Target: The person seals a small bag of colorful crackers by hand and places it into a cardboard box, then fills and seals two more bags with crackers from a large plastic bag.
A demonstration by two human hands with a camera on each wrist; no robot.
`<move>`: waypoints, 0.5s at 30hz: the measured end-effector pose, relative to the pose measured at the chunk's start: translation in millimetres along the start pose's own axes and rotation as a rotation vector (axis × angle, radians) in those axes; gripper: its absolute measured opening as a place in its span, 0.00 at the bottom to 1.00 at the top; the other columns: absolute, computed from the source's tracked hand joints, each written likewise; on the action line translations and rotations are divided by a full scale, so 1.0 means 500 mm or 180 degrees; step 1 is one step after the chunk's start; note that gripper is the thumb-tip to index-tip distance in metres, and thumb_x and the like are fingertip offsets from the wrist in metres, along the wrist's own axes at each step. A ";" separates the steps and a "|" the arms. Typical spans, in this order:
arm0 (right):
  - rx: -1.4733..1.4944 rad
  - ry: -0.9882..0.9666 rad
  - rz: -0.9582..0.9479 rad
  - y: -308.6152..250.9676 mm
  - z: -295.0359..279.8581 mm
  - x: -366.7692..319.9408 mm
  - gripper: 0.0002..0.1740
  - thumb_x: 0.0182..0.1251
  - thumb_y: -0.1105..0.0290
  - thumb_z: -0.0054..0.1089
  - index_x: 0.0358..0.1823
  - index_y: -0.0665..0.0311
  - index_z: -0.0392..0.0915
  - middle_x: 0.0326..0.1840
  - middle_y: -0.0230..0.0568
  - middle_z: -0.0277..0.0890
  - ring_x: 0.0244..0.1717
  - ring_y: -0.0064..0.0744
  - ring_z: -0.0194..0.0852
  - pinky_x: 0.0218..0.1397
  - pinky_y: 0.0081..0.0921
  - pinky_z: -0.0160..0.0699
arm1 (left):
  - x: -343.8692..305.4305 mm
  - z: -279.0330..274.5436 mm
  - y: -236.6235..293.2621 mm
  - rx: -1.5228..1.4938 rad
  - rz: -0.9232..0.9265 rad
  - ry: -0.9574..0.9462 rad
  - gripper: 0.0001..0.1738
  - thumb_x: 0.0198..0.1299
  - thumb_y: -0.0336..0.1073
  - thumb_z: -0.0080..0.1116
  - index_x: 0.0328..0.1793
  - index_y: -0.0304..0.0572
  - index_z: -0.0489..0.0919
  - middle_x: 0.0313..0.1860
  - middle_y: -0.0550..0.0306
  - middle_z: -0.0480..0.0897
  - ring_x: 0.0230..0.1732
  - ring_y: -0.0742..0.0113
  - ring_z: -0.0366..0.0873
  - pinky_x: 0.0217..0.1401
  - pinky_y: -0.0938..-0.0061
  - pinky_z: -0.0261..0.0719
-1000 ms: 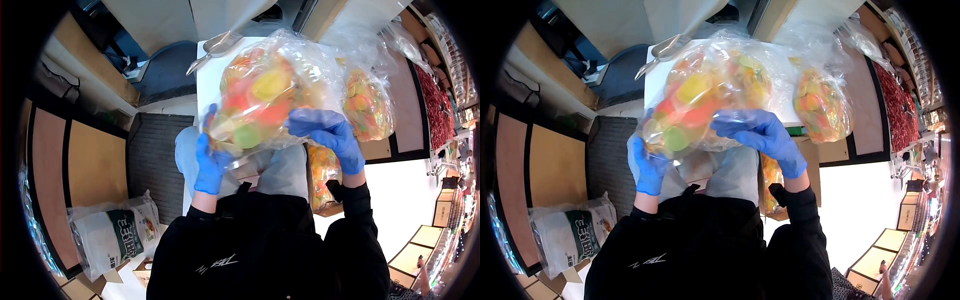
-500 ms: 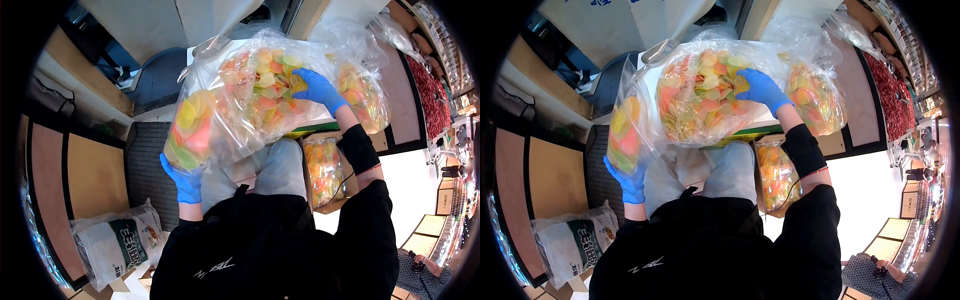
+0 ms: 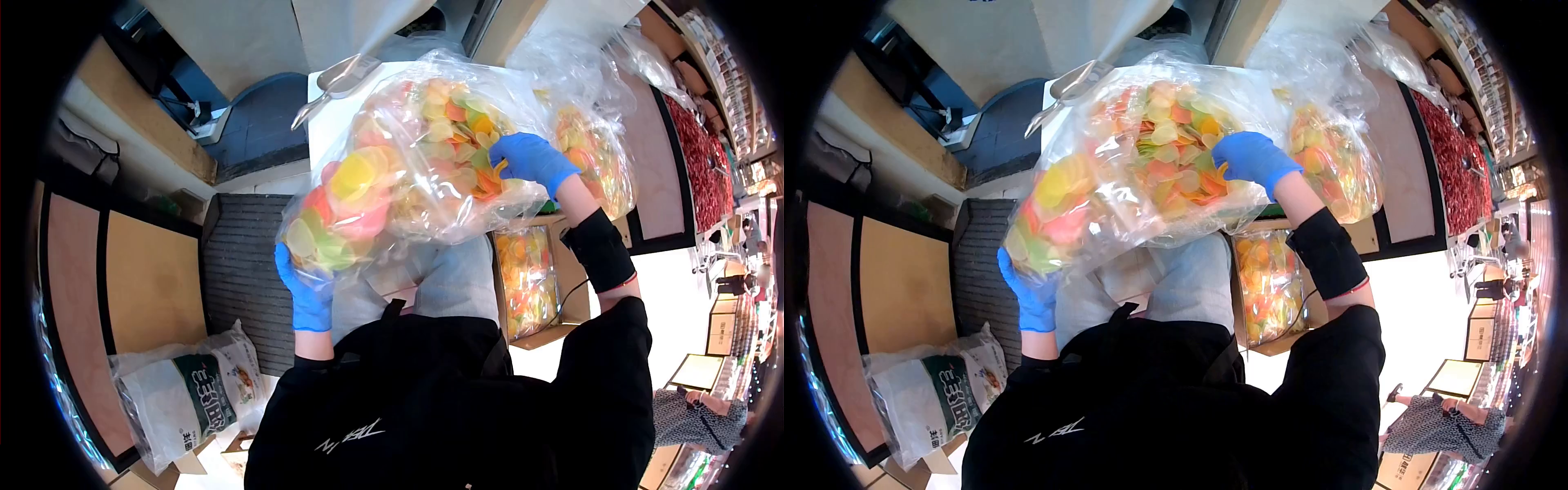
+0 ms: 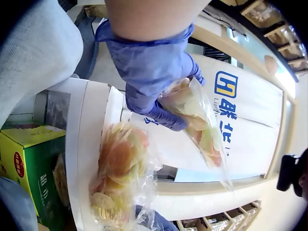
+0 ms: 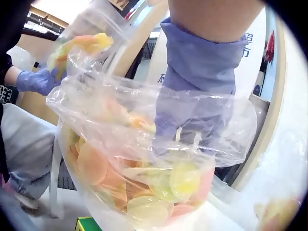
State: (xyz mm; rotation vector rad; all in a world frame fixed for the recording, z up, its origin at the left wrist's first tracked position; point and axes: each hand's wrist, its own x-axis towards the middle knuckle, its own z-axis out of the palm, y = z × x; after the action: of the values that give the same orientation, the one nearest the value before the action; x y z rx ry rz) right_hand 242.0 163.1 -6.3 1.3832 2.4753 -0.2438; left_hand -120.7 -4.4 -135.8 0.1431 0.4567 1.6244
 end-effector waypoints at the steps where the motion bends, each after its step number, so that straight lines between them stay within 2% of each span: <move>1: 0.0036 0.0087 -0.0058 0.000 0.001 -0.001 0.15 0.52 0.65 0.66 0.43 0.54 0.79 0.41 0.35 0.79 0.46 0.40 0.77 0.47 0.35 0.76 | 0.005 -0.012 -0.007 0.0016 0.0062 0.0070 0.37 0.61 0.60 0.46 0.71 0.47 0.63 0.69 0.55 0.66 0.67 0.56 0.64 0.67 0.56 0.65; 2: -0.0078 0.0302 -0.0057 -0.002 0.004 -0.004 0.15 0.53 0.64 0.65 0.43 0.54 0.79 0.41 0.36 0.79 0.45 0.41 0.77 0.46 0.35 0.76 | 0.010 -0.023 -0.013 0.0035 0.0120 0.0138 0.36 0.61 0.59 0.46 0.70 0.46 0.63 0.68 0.54 0.66 0.67 0.55 0.64 0.67 0.55 0.65; 4: -0.0304 0.0737 -0.0039 -0.008 0.007 -0.012 0.14 0.56 0.62 0.63 0.44 0.55 0.79 0.41 0.38 0.79 0.44 0.41 0.78 0.45 0.35 0.76 | 0.026 -0.034 -0.023 0.0859 0.0498 0.0036 0.36 0.61 0.58 0.47 0.70 0.45 0.64 0.67 0.53 0.68 0.65 0.55 0.66 0.67 0.55 0.66; 7: 0.0189 0.1648 -0.0097 0.002 0.019 -0.017 0.15 0.59 0.60 0.60 0.44 0.58 0.77 0.37 0.42 0.78 0.36 0.43 0.77 0.41 0.34 0.77 | 0.018 -0.014 -0.035 0.1287 0.0692 -0.0023 0.33 0.62 0.54 0.48 0.68 0.42 0.65 0.65 0.51 0.69 0.64 0.54 0.68 0.66 0.56 0.67; 10: 0.1298 0.1807 0.0710 -0.009 0.000 -0.023 0.15 0.61 0.61 0.60 0.46 0.60 0.76 0.33 0.40 0.77 0.28 0.35 0.76 0.34 0.27 0.76 | 0.005 0.025 -0.046 0.1249 0.0766 -0.0089 0.29 0.62 0.48 0.51 0.64 0.38 0.66 0.63 0.49 0.70 0.64 0.55 0.69 0.66 0.59 0.68; 13: 0.3630 0.1813 0.0583 -0.032 -0.009 -0.024 0.14 0.62 0.63 0.62 0.46 0.59 0.75 0.30 0.34 0.76 0.27 0.23 0.73 0.29 0.21 0.75 | 0.004 0.034 -0.055 0.1320 0.0935 -0.0100 0.28 0.62 0.46 0.54 0.63 0.36 0.67 0.62 0.48 0.71 0.63 0.56 0.69 0.67 0.61 0.68; 15: 0.3854 0.1711 0.0592 -0.065 -0.020 -0.030 0.14 0.62 0.65 0.63 0.48 0.58 0.75 0.31 0.32 0.75 0.29 0.20 0.73 0.27 0.20 0.76 | -0.003 0.048 -0.060 0.1295 0.0919 -0.0052 0.28 0.62 0.46 0.54 0.63 0.36 0.66 0.62 0.48 0.71 0.63 0.56 0.69 0.66 0.61 0.68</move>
State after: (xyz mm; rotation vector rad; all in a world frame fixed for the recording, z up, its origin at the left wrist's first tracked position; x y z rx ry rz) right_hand 220.2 136.7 8.2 2.3105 2.5913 -1.7346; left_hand -84.0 0.2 -125.0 0.5482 0.7789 1.7914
